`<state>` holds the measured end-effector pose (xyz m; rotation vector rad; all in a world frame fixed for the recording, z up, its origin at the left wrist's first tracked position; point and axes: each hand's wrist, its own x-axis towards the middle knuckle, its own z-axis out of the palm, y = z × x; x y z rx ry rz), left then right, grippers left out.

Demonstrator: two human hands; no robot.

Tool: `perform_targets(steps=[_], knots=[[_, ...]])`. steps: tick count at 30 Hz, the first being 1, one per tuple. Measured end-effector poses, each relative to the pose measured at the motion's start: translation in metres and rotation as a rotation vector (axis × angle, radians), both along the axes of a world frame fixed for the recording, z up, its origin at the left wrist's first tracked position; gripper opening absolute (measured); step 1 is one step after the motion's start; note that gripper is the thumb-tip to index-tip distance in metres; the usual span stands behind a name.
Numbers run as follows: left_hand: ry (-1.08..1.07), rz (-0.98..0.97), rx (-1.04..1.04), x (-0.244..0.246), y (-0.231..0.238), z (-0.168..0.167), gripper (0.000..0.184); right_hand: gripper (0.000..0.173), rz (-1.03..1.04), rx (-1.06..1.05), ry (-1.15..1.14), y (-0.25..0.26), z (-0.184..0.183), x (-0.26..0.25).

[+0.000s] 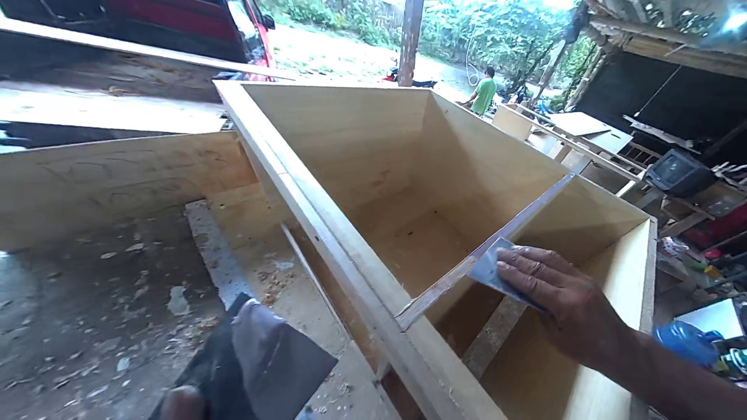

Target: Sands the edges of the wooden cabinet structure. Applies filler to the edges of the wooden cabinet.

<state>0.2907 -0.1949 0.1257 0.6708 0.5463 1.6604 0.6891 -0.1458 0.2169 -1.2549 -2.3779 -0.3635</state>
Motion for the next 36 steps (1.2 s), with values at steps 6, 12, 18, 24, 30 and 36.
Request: perform_targets(steps=[6,12,18,24,30,36], knots=[[-0.005,-0.007,-0.023,0.007,-0.005,0.005,0.031,0.053,-0.06,-0.037,-0.092,-0.002,-0.012,-0.025],[-0.038,-0.017,-0.024,-0.004,-0.007,-0.002,0.031,0.042,-0.072,-0.053,-0.109,-0.016,0.007,-0.017],[-0.056,-0.034,-0.045,-0.004,-0.008,-0.002,0.033,0.05,-0.073,-0.06,-0.085,0.002,-0.005,-0.031],[-0.051,-0.007,-0.061,-0.011,-0.011,-0.005,0.034,0.042,-0.053,-0.06,-0.063,-0.018,0.012,-0.027],[-0.073,-0.015,-0.083,-0.004,-0.009,-0.007,0.035,0.046,-0.026,-0.052,-0.083,-0.024,-0.007,-0.076],[-0.111,-0.026,-0.083,-0.007,-0.012,-0.009,0.033,0.046,-0.004,-0.057,-0.15,-0.045,0.008,-0.063]])
